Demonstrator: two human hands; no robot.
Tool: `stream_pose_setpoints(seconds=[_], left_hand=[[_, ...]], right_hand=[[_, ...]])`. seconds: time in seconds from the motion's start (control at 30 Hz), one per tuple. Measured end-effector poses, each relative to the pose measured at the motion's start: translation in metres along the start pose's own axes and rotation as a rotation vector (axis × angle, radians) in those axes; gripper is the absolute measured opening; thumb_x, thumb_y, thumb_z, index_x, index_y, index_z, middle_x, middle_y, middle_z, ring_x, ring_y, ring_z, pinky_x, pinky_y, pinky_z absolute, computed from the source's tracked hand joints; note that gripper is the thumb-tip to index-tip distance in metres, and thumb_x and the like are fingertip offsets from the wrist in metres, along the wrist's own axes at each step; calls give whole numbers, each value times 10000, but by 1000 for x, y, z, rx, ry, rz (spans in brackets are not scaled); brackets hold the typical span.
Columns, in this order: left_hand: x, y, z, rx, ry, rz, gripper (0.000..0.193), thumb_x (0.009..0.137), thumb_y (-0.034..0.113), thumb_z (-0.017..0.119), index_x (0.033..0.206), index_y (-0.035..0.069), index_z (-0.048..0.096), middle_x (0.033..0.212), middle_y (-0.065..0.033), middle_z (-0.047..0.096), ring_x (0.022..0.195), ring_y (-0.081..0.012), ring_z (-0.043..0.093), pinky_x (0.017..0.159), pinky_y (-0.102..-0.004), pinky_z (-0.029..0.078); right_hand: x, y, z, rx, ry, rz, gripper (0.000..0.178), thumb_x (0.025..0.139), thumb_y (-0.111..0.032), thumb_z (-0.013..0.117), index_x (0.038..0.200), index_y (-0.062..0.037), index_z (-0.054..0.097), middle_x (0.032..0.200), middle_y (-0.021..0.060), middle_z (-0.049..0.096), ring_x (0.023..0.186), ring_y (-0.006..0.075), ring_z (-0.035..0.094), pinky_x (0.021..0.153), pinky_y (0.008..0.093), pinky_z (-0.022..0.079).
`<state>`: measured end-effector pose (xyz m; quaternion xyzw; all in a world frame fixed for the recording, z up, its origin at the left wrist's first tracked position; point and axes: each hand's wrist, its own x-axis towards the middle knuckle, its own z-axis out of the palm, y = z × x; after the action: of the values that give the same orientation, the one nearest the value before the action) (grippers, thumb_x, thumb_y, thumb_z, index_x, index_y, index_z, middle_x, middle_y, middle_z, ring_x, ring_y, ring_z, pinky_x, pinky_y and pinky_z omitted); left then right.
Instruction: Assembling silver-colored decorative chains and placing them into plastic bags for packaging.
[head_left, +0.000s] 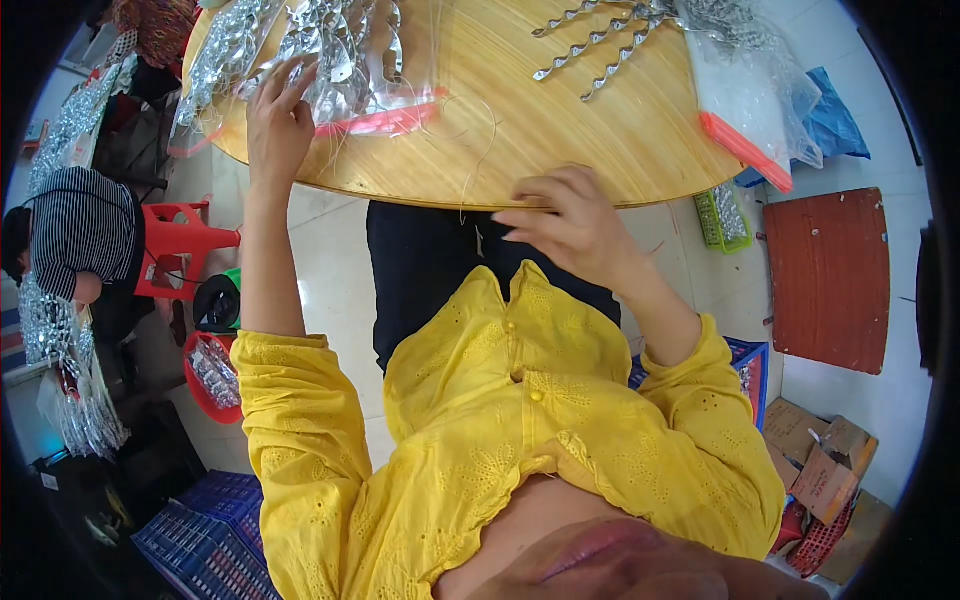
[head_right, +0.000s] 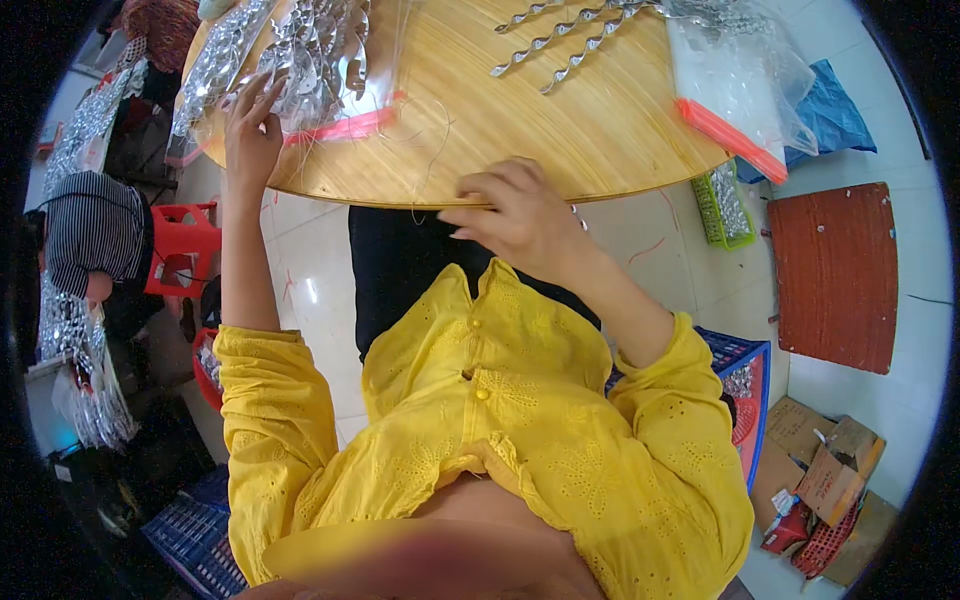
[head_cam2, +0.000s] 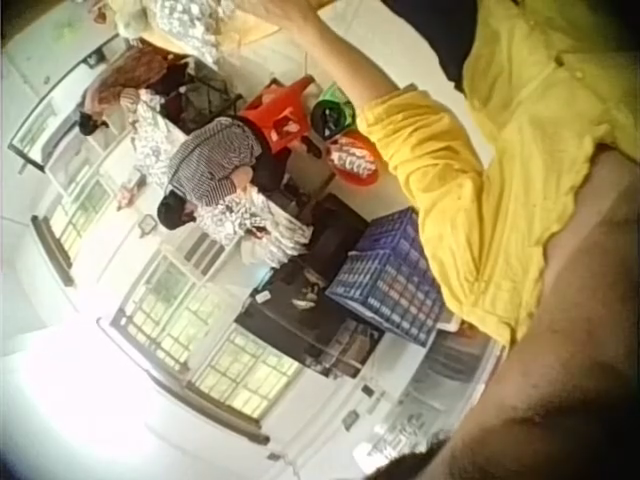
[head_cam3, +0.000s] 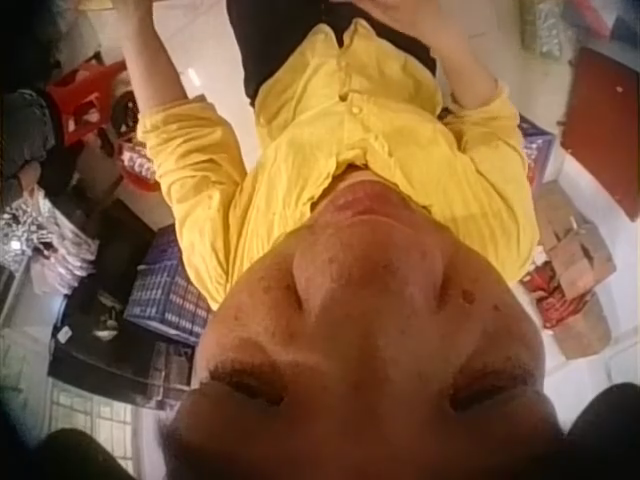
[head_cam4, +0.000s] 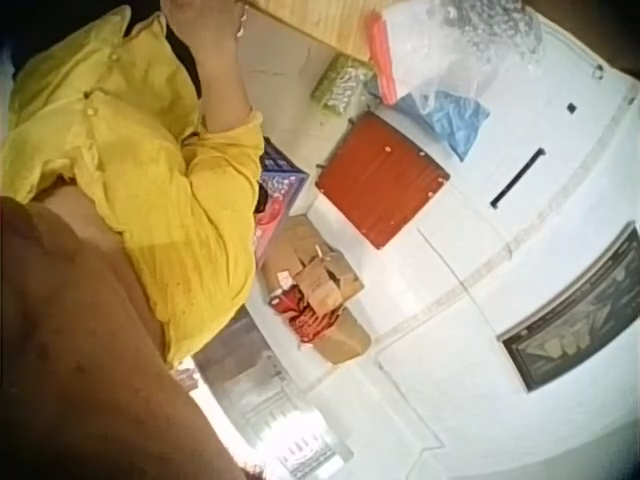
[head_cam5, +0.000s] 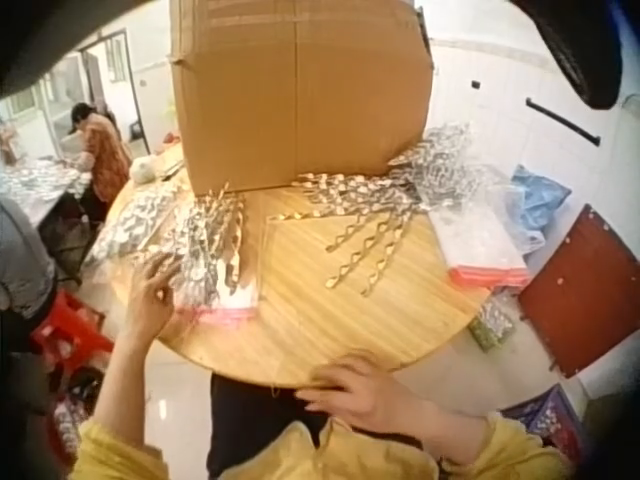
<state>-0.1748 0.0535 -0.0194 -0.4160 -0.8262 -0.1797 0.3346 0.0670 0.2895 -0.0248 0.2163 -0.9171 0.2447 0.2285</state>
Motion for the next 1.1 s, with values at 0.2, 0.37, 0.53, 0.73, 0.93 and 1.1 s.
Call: stream_pose_setpoints(seconds=[0.2, 0.37, 0.53, 0.73, 0.93, 1.1], left_hand=[[-9, 41, -28, -271, 53, -171, 419, 672, -74, 432, 1020, 110, 573, 1091, -103, 498, 999, -242, 491, 788, -298, 407], [-30, 79, -49, -577, 25, -315, 270, 741, -20, 500, 984, 59, 586, 971, -80, 558, 902, -176, 523, 774, -268, 396], [-51, 139, -51, -1344, -402, -765, 277, 825, 127, 504, 1060, -20, 510, 979, -83, 565, 851, -120, 536, 728, -217, 415], [-52, 175, -51, -1623, -512, -910, 277, 818, 144, 522, 1041, -20, 521, 867, -85, 595, 714, -93, 564, 597, -187, 435], [-55, 181, -38, -1488, -394, -912, 154, 789, 59, 549, 907, -39, 565, 728, -61, 587, 610, -77, 533, 525, -170, 415], [-51, 178, -37, -1456, -366, -845, 107, 790, 64, 550, 841, -30, 563, 670, -23, 562, 602, -58, 511, 539, -173, 414]], right_hand=[[35, -2, 22, -239, -64, -240, 247, 681, -75, 532, 915, -130, 587, 1021, 27, 527, 1003, 192, 451, 852, 347, 349], [35, 9, 36, -48, -7, -328, 159, 686, -53, 571, 843, -54, 587, 950, 55, 558, 938, 211, 508, 813, 366, 397], [32, -2, 17, 548, 105, 113, 68, 660, -28, 597, 716, -13, 561, 850, 66, 567, 749, 219, 568, 665, 301, 464], [29, -7, -5, 286, 129, 118, 118, 657, 42, 614, 757, 11, 557, 797, 100, 565, 698, 203, 561, 585, 263, 463], [22, -3, -15, 142, 132, -10, 164, 619, 17, 643, 767, 1, 574, 751, 93, 550, 656, 212, 534, 528, 279, 426], [17, -5, -27, 94, -40, 98, 203, 596, -43, 676, 790, -39, 617, 677, 75, 531, 623, 205, 513, 523, 278, 402]])
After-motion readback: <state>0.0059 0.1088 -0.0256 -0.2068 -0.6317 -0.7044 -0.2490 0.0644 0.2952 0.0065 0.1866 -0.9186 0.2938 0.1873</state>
